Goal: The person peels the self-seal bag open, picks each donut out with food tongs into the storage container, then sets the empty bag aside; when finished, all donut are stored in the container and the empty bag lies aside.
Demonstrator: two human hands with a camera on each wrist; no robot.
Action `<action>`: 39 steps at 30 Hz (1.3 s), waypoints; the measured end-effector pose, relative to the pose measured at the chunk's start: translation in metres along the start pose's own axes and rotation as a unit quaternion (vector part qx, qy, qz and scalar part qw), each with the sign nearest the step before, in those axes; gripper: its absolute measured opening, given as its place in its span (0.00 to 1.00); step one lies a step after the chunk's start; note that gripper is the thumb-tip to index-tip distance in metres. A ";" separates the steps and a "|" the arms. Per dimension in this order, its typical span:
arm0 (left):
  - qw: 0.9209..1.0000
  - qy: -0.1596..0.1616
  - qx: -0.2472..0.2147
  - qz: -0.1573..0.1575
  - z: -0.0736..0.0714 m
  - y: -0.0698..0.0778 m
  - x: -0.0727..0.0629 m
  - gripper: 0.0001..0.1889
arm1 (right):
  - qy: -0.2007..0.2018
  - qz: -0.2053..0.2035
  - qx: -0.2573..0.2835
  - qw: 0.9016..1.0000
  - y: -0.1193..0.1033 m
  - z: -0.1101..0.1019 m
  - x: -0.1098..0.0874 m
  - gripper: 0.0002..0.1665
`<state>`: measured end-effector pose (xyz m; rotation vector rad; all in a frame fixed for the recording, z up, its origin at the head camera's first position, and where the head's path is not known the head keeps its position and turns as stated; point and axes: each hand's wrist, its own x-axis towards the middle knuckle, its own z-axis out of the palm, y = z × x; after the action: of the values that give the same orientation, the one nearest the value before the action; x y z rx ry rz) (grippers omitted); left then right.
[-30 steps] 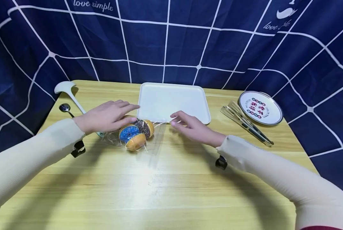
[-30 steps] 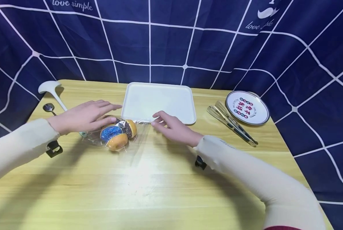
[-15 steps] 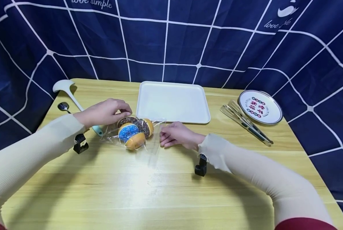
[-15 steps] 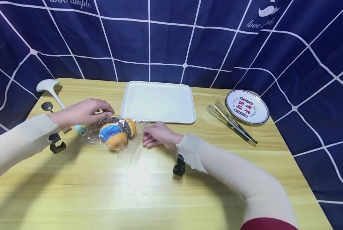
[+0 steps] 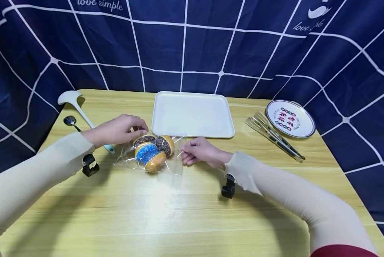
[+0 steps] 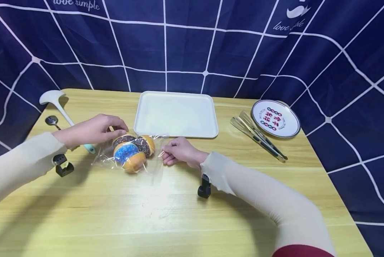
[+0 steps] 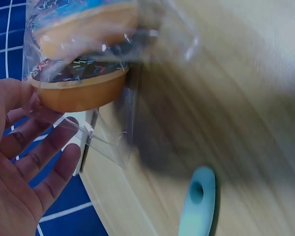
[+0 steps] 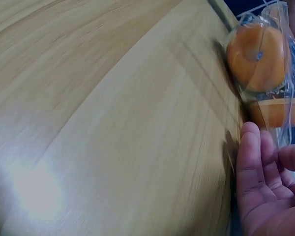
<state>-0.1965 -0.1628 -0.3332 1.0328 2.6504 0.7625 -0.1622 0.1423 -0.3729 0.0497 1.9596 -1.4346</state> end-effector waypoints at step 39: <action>0.995 -0.074 -0.013 0.063 0.042 0.055 0.047 0.12 | 0.006 -0.040 -0.102 0.994 0.025 -0.094 -0.045 0.17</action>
<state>-0.1847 -0.0802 -0.3395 1.2084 2.4629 0.7130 -0.1652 0.2480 -0.3554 -0.1154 2.1296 -1.2782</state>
